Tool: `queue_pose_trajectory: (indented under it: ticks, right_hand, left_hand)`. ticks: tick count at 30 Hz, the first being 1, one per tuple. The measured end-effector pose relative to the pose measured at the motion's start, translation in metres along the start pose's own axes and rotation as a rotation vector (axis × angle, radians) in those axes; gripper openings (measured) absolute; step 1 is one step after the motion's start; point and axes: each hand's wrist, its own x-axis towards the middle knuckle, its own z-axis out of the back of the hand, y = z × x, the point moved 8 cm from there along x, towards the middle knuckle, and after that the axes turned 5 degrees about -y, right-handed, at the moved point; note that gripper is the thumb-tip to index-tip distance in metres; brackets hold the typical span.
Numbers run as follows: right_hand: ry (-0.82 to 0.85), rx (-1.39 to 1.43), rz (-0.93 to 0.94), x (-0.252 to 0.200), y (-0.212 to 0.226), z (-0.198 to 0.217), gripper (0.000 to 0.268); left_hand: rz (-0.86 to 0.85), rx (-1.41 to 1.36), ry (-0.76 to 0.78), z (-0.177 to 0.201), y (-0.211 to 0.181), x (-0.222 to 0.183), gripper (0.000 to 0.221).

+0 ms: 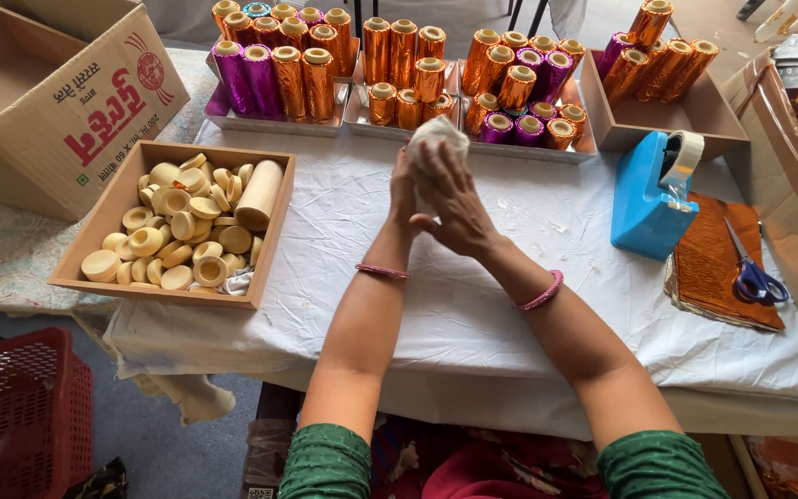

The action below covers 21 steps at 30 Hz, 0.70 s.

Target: Clean and inspect small cylindrical cardboard or plastic cores using a cloth.

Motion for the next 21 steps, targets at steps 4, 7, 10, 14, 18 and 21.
queue_pose_trajectory:
  ticks: [4, 7, 10, 14, 18, 21]
  right_hand:
    - [0.002, -0.069, -0.027, 0.000, -0.013, 0.004, 0.073]
    - [-0.212, 0.330, -0.447, -0.004, -0.066, 0.027, 0.054]
    - [-0.367, 0.530, -0.633, -0.023, -0.098, 0.031, 0.034]
    - [-0.264, 0.205, -0.190, -0.004, -0.029, 0.046, 0.025]
    - [-0.124, -0.138, 0.209, 0.023, 0.042, 0.048, 0.047]
    - [-0.181, -0.068, 0.033, 0.008, -0.010, 0.038, 0.048]
  left_hand:
    - [0.103, 0.178, -0.029, -0.014, 0.002, -0.011, 0.071]
    - [0.051, 0.320, 0.103, -0.020, 0.025, -0.004, 0.066]
    - [0.021, 0.293, -0.068, -0.022, 0.009, -0.007, 0.050]
    - [-0.185, 0.101, -0.142, 0.016, -0.004, 0.006, 0.047]
    - [0.119, -0.132, 0.184, -0.015, 0.013, -0.008, 0.052]
    - [0.090, 0.217, 0.065, -0.005, 0.027, -0.002, 0.047]
